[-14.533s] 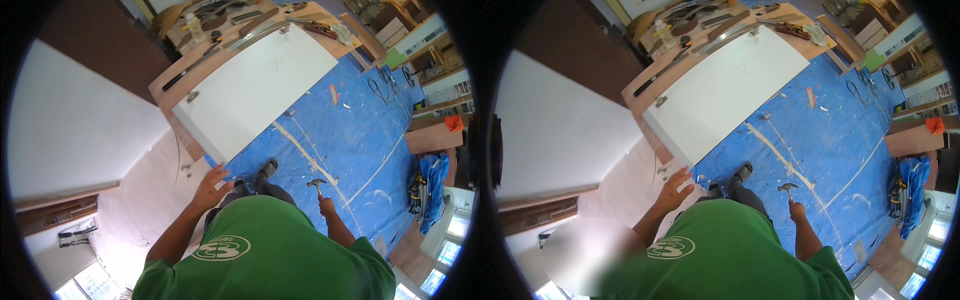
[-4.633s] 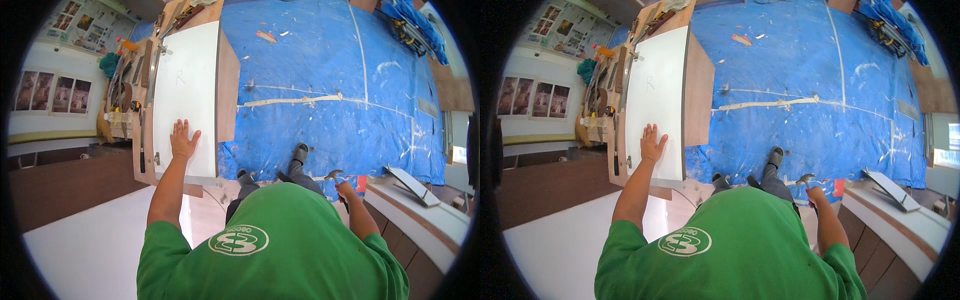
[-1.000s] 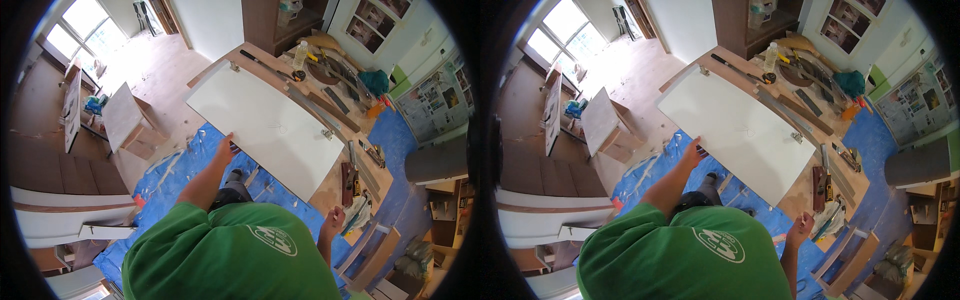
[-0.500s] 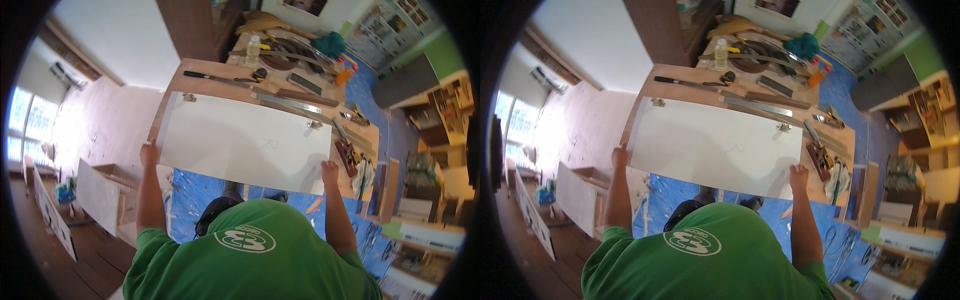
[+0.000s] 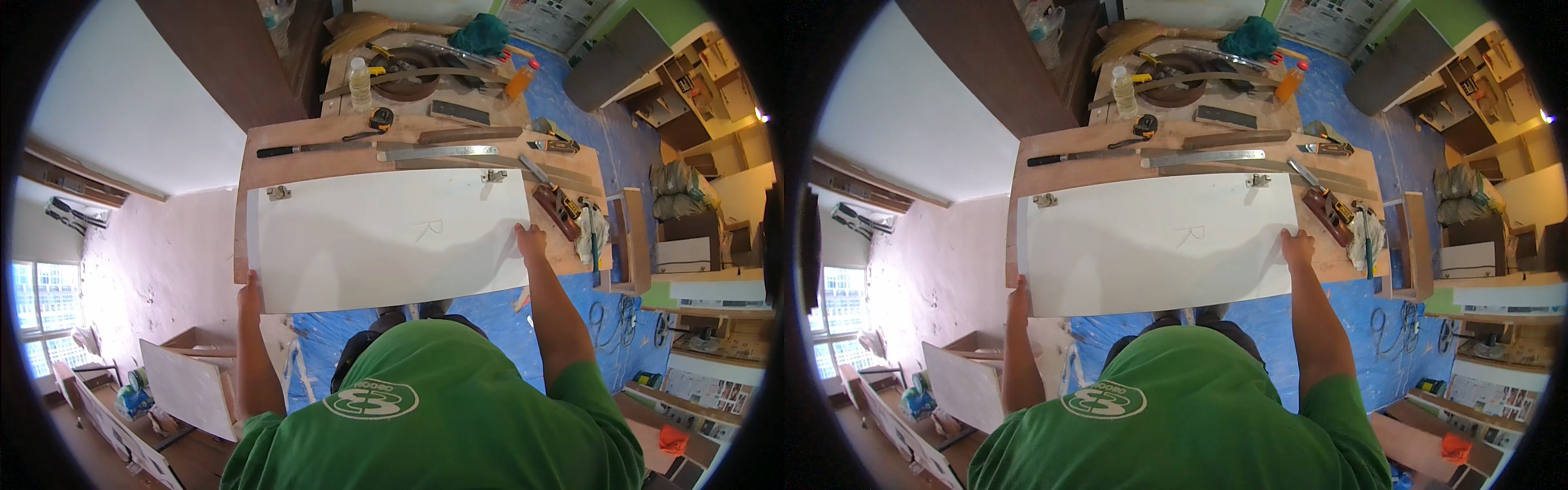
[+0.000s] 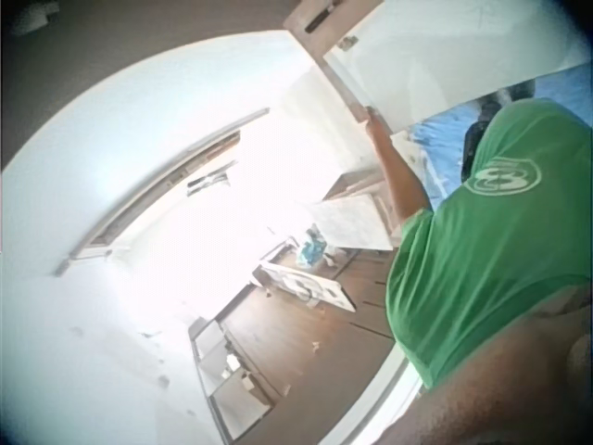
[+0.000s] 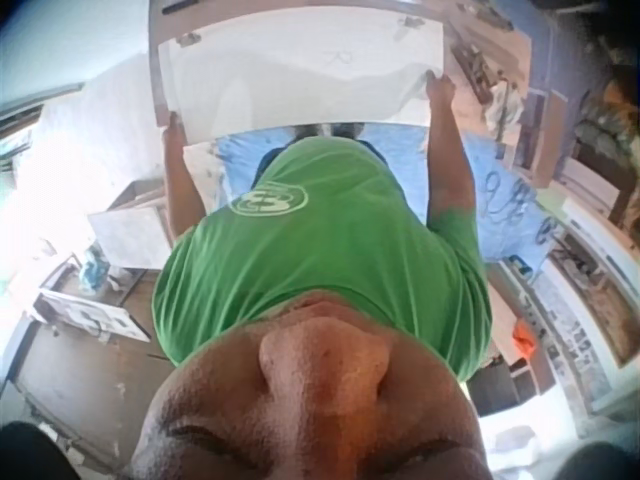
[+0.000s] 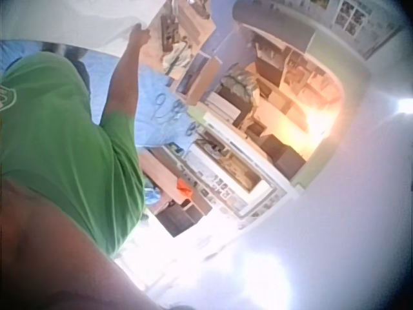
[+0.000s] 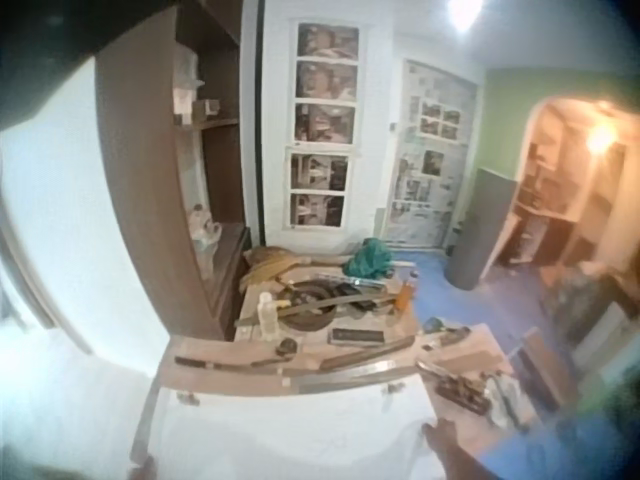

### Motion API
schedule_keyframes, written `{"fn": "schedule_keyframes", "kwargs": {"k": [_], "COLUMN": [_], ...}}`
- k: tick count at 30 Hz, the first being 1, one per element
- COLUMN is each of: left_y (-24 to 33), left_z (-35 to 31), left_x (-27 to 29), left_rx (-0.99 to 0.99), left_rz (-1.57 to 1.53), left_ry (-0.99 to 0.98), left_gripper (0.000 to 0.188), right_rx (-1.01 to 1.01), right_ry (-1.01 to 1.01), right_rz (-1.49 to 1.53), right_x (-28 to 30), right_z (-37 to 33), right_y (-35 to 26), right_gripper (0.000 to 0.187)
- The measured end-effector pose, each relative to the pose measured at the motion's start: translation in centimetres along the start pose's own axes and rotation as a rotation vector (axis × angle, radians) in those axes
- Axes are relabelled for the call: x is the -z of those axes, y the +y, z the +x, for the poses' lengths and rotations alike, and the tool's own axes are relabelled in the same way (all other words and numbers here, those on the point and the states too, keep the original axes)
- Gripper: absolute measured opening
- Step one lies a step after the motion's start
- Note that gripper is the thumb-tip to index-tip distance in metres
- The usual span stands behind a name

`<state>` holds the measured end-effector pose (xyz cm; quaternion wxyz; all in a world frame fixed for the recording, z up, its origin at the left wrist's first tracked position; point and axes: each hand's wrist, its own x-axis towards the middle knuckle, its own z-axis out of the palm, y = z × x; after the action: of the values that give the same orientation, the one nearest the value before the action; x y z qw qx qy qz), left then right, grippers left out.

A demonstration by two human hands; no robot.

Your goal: The person uses a hammer to tap a white cabinet door into place on a workbench, then flips the door to inspect the back and uses a utility knife to trim the edge. The person handles the door and tools directly without visible fasteners.

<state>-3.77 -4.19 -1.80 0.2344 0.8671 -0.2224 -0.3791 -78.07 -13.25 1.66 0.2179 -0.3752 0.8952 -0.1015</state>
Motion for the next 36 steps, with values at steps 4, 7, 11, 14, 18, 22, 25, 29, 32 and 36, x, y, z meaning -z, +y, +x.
{"fn": "schedule_keyframes", "kwargs": {"k": [4, 7, 11, 14, 18, 22, 25, 29, 32, 36], "left_y": [2.1, 3.5, 3.8, 5.8, 6.2, 7.1, 7.8, 8.7, 10.8, 14.1], "left_z": [-4.2, -7.7, -10.2, -11.9, -12.0, -12.5, -12.6, -13.2, -11.7, -8.1], "left_x": [0.7, 0.8, 1.6, 2.4, 4.3, 6.1, 6.6, 6.6, 7.3, 5.5], "left_rx": [0.041, -0.032, -0.098, -0.048, -0.069, -0.090, -0.189, -0.319, -0.378, -0.493], "left_rz": [-0.014, -0.062, -0.189, -0.207, -0.185, -0.201, -0.316, -0.670, -0.949, -0.900], "left_ry": [-0.010, 0.039, 0.163, 0.172, 0.183, 0.186, 0.175, 0.339, 0.219, 0.395], "left_gripper": [0.093, 0.087, 0.078, 0.069, 0.062, 0.066, 0.066, 0.071, 0.077, 0.065], "right_rx": [-0.007, -0.064, -0.095, -0.117, -0.126, -0.115, -0.074, -0.123, -0.094, 0.058], "right_ry": [0.064, 0.010, 0.011, -0.025, 0.015, 0.003, 0.038, 0.121, 0.218, 0.202], "right_rz": [-0.071, 0.101, 0.294, 0.437, 0.484, 0.628, 0.957, 1.401, 1.549, 1.658], "right_x": [0.3, 0.9, 0.4, 1.5, 1.9, 3.3, 4.6, 9.8, 13.9, 14.4], "right_z": [-0.3, 2.3, 2.3, 1.7, 0.8, 0.3, 0.8, -1.2, -4.0, -5.6], "right_y": [-0.5, 1.2, 0.1, 0.3, 0.6, 1.0, 1.5, -1.0, -4.5, -5.8], "right_gripper": [0.070, 0.069, 0.060, 0.055, 0.054, 0.050, 0.046, 0.039, 0.040, 0.043]}}
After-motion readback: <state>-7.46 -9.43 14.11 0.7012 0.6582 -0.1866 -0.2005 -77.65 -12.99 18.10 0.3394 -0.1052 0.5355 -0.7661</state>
